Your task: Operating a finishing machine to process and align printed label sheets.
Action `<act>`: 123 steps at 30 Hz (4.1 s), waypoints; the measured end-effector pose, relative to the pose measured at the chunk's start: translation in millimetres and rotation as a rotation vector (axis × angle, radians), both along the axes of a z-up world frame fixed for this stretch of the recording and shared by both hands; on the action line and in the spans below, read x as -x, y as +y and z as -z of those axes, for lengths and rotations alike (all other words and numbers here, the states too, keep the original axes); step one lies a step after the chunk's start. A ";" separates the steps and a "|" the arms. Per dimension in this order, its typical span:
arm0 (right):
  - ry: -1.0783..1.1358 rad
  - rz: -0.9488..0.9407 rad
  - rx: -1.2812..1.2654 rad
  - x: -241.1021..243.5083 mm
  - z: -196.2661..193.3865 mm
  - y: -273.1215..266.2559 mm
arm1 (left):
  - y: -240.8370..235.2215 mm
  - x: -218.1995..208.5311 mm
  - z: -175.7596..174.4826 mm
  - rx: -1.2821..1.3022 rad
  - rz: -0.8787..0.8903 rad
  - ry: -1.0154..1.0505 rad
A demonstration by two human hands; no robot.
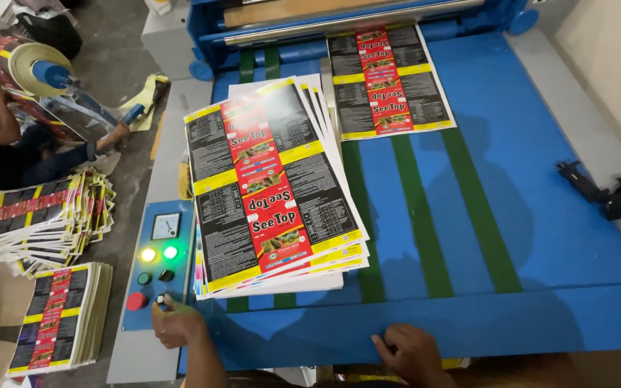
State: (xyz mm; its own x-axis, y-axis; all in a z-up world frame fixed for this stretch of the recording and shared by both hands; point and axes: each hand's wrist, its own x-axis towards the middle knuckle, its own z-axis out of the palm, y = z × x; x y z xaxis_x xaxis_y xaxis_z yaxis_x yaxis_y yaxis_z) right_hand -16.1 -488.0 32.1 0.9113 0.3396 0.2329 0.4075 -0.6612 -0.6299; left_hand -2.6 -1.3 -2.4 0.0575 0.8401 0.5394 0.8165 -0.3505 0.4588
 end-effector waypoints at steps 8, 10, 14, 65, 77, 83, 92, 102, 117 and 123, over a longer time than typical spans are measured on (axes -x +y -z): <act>-0.065 -0.012 -0.025 -1.7 -3.4 -0.5 | -12.2 -0.9 -24.7 0.126 0.016 -0.020; -0.076 -0.018 -0.028 -2.3 -5.4 -0.8 | -13.6 -0.4 -25.8 0.117 0.045 -0.036; -0.007 -0.016 -0.042 -1.0 -13.5 0.7 | -10.6 0.5 -26.8 0.128 0.054 0.000; 0.140 0.263 -0.307 -35.5 -48.5 -33.2 | -216.6 -79.5 -127.6 -0.184 1.483 0.640; 0.179 0.356 -0.710 -92.5 -72.0 -5.0 | -210.6 -29.7 -159.4 -0.560 1.461 0.578; 0.944 0.198 -0.898 -95.2 -85.5 -0.5 | -197.2 -0.6 -182.7 -0.155 1.643 0.556; 0.887 0.218 -0.929 -121.9 -133.2 -5.7 | -273.3 -42.6 -190.6 -0.649 1.848 0.420; 0.550 0.407 -0.901 -173.7 -69.8 -63.8 | -312.8 -116.1 -173.6 -0.723 1.998 0.853; 0.349 0.520 -1.067 -402.6 43.7 -83.2 | -170.2 -39.0 -155.6 -0.221 1.526 0.620; 0.415 0.613 -1.124 -451.0 56.1 -39.8 | -174.9 -29.0 -161.2 -0.237 1.519 0.615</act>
State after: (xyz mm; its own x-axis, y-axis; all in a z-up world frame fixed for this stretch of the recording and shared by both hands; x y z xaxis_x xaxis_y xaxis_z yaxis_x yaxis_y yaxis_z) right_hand 435.0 -527.8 -24.0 0.9171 -0.3361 -0.2142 -0.1172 0.2861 -0.9510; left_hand 26.4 -176.3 158.8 0.9356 -0.2708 0.2265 -0.2869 -0.9571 0.0411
